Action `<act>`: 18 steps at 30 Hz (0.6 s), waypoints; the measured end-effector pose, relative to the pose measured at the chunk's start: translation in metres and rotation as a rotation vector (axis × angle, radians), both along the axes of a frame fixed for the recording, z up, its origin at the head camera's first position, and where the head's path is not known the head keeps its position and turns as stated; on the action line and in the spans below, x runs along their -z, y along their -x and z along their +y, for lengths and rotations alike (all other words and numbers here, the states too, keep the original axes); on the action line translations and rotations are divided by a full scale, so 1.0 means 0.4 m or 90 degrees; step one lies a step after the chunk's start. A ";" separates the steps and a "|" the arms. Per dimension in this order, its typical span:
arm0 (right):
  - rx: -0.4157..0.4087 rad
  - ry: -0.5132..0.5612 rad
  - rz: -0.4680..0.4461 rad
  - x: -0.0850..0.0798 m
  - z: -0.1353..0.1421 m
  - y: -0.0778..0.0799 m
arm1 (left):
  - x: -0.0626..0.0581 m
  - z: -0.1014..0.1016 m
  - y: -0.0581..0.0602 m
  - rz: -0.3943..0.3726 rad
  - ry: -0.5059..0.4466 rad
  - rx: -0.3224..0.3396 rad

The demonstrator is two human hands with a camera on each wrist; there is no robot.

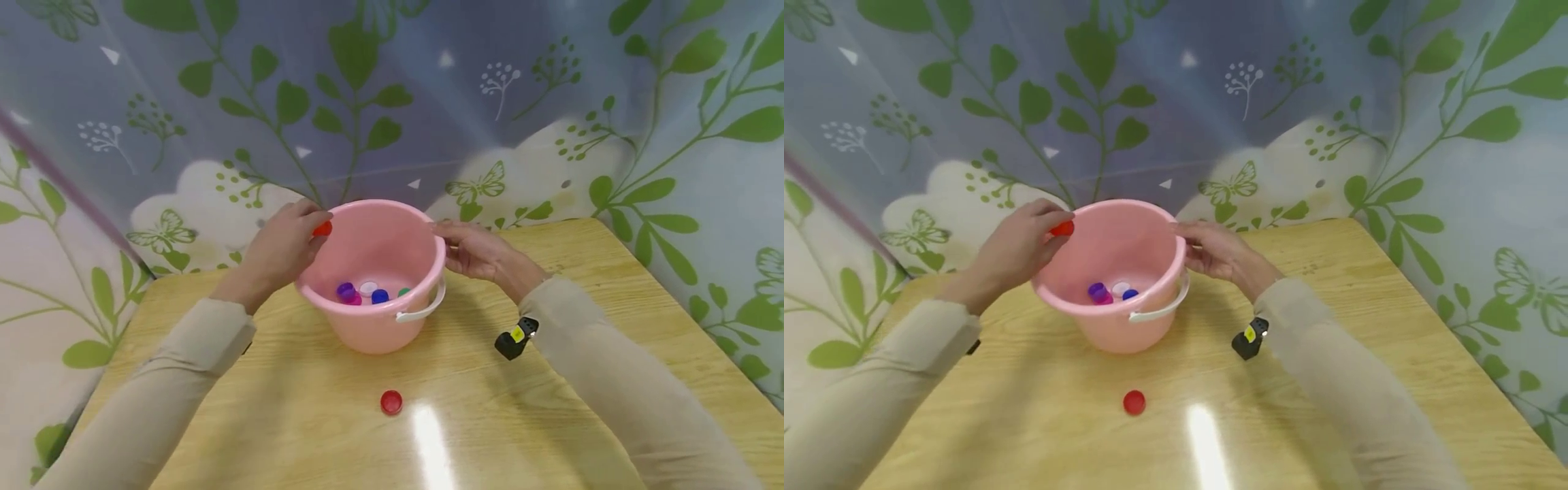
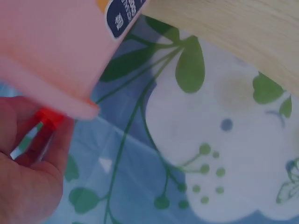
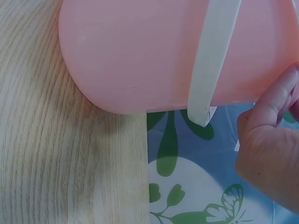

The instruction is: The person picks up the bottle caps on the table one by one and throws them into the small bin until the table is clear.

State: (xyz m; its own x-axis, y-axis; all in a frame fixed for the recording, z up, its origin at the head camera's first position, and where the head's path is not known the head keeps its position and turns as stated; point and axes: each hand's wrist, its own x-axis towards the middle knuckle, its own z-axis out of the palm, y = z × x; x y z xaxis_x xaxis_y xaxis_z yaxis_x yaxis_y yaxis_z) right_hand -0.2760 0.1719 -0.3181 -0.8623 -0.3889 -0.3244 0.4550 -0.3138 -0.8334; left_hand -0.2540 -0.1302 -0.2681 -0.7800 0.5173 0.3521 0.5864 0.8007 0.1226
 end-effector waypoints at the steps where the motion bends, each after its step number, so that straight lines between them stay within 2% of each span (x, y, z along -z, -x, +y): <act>1: -0.001 -0.001 -0.001 0.002 -0.004 0.000 | 0.006 0.006 0.006 -0.012 0.003 0.004; 6: -0.016 -0.006 -0.002 0.009 -0.020 0.001 | 0.036 0.011 0.027 -0.057 0.010 0.000; 11: -0.007 -0.011 0.004 0.005 -0.016 0.002 | 0.051 0.020 0.036 -0.084 0.003 0.002; 14: 0.004 -0.010 -0.001 0.003 -0.007 0.002 | 0.054 0.031 0.038 -0.085 0.007 0.004; 18: 0.004 -0.007 -0.007 0.005 0.001 0.003 | 0.057 0.040 0.042 -0.055 0.026 0.019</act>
